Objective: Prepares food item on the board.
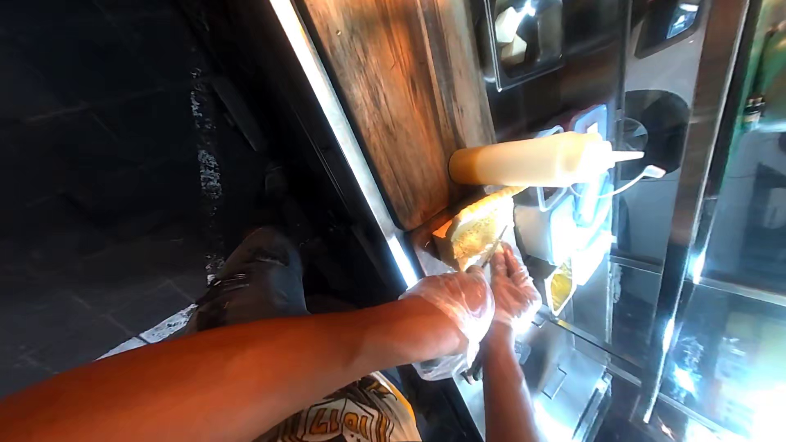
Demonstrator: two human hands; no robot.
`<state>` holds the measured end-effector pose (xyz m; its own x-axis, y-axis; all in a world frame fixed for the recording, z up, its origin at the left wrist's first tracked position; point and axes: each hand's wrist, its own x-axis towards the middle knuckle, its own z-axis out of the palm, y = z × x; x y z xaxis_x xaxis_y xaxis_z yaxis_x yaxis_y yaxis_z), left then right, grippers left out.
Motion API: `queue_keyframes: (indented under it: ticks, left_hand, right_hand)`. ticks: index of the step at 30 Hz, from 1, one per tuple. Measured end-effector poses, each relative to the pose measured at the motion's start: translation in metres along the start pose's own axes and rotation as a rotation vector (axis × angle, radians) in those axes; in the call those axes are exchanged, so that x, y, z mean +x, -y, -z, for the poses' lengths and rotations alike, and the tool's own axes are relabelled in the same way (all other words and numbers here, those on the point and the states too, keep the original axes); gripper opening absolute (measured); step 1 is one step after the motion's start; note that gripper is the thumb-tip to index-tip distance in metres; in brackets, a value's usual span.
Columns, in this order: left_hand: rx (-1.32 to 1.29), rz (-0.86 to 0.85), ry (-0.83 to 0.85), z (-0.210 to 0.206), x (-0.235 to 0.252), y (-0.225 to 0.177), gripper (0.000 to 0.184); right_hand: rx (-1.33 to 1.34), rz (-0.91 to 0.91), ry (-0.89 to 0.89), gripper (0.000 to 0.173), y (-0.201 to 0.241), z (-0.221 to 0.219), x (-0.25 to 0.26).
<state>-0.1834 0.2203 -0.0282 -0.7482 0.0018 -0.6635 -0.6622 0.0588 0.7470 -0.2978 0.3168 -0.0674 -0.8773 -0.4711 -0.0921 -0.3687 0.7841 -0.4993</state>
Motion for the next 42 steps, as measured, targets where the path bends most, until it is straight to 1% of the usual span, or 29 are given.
queue_keyframes:
  ticks: [2,5,6,10,12,14,17,20,22,25,26,29,31,33,34,37,39,41,42]
  left_hand:
    - [0.039,-0.024,0.008,0.001,0.004,-0.002,0.051]
    - [0.017,-0.042,-0.011,-0.004,0.013,0.003,0.046]
    - [0.007,-0.036,-0.008,-0.004,0.015,0.0,0.046]
    - [0.053,-0.084,0.002,0.003,0.024,-0.01,0.049]
    - [0.065,-0.115,-0.027,0.003,0.031,-0.006,0.044]
    - [0.066,-0.144,-0.054,0.004,0.035,-0.005,0.042]
    - [0.061,-0.145,-0.062,0.006,0.037,-0.011,0.045]
    - [0.029,-0.141,-0.093,0.01,0.044,-0.013,0.043]
    - [0.013,-0.143,-0.11,0.011,0.047,-0.01,0.042]
    - [0.048,-0.158,-0.084,0.012,0.052,-0.014,0.041]
    - [0.055,-0.156,-0.072,0.013,0.054,-0.016,0.042]
    - [0.041,-0.169,-0.101,0.014,0.064,-0.013,0.045]
    - [0.045,-0.179,-0.09,0.015,0.064,-0.015,0.045]
    - [0.061,-0.215,-0.074,0.014,0.065,-0.019,0.039]
    - [0.062,-0.222,-0.074,0.015,0.067,-0.02,0.037]
    - [0.01,-0.187,-0.092,0.02,0.072,-0.015,0.043]
    - [-0.001,-0.172,-0.092,0.022,0.068,-0.016,0.037]
    - [0.02,-0.202,-0.095,0.025,0.069,-0.018,0.028]
    - [0.021,-0.219,-0.091,0.028,0.068,-0.018,0.025]
  right_hand:
    - [-0.024,-0.021,0.026,0.029,-0.007,0.001,0.005]
    - [0.087,-0.014,-0.034,0.024,-0.003,0.002,-0.011]
    - [0.088,0.0,-0.049,0.024,-0.003,0.002,-0.009]
    - [-0.092,-0.051,-0.006,0.027,0.0,0.002,0.025]
    - [-0.041,-0.064,-0.016,0.027,0.001,0.002,0.02]
    - [0.073,-0.026,-0.034,0.026,-0.002,0.0,0.018]
    - [-0.042,0.021,0.033,0.031,-0.013,0.001,0.045]
    - [-0.145,0.03,0.017,0.031,-0.002,0.002,0.046]
    - [-0.091,0.028,0.01,0.028,0.001,0.0,0.043]
    - [-0.112,0.053,0.055,0.03,-0.027,0.0,0.073]
    - [-0.11,0.051,0.05,0.03,-0.03,-0.001,0.078]
    - [-0.018,0.015,0.028,0.028,-0.013,0.0,0.065]
    - [-0.04,0.017,0.051,0.029,-0.017,0.001,0.069]
    - [-0.093,0.018,0.092,0.032,-0.027,0.003,0.088]
    - [-0.095,0.005,0.086,0.032,-0.025,0.003,0.093]
    - [-0.009,0.055,0.051,0.028,-0.017,-0.001,0.079]
    - [-0.046,0.094,0.085,0.029,-0.025,0.0,0.087]
    - [-0.098,0.051,0.102,0.031,-0.027,-0.003,0.11]
    - [-0.097,0.042,0.099,0.032,-0.026,-0.003,0.112]
